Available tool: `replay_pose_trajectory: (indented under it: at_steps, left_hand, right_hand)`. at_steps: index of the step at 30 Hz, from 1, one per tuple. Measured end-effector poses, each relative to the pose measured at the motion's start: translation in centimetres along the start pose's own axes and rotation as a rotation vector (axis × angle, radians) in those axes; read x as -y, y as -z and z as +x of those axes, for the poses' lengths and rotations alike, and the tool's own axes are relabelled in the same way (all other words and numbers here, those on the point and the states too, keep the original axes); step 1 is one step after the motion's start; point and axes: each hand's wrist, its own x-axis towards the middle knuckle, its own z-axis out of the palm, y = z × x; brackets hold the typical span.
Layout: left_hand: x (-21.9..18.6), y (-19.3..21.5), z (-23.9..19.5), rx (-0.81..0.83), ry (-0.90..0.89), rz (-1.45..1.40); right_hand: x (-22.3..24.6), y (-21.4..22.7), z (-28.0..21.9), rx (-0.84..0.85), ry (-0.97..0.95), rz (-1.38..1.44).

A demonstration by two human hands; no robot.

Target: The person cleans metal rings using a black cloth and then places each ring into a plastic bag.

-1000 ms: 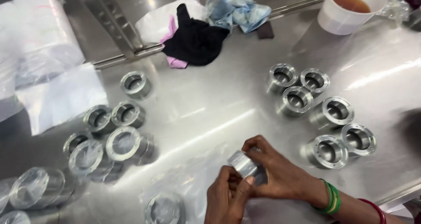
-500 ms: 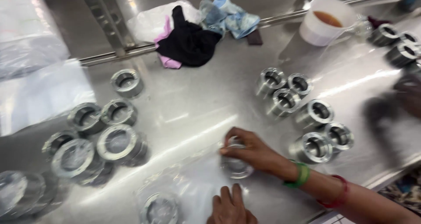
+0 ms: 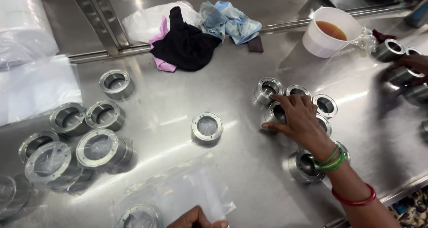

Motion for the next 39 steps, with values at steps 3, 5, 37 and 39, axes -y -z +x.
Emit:
replay_pose_trajectory:
  at_steps: [3,5,37,39]
  left_hand:
    - [-8.1,0.8,-0.6,-0.002,0.162,0.148]
    - [-9.6,1.0,-0.7,-0.014,0.225,0.316]
    - [-16.7,3.5,-4.9,-0.024,-0.414,-0.285]
    - [-17.7,5.1,-5.7,-0.105,-0.53,-0.165]
  right_hand:
    - [1.2,-1.2,-1.8,0.043,-0.006,-0.054]
    - [3.3,-1.8,-3.1,0.055,0.014,-0.081]
    - [13.8,3.4,-6.9,0.242,0.641,0.833]
    - [13.1,3.2,-6.9,0.365,0.547,0.9]
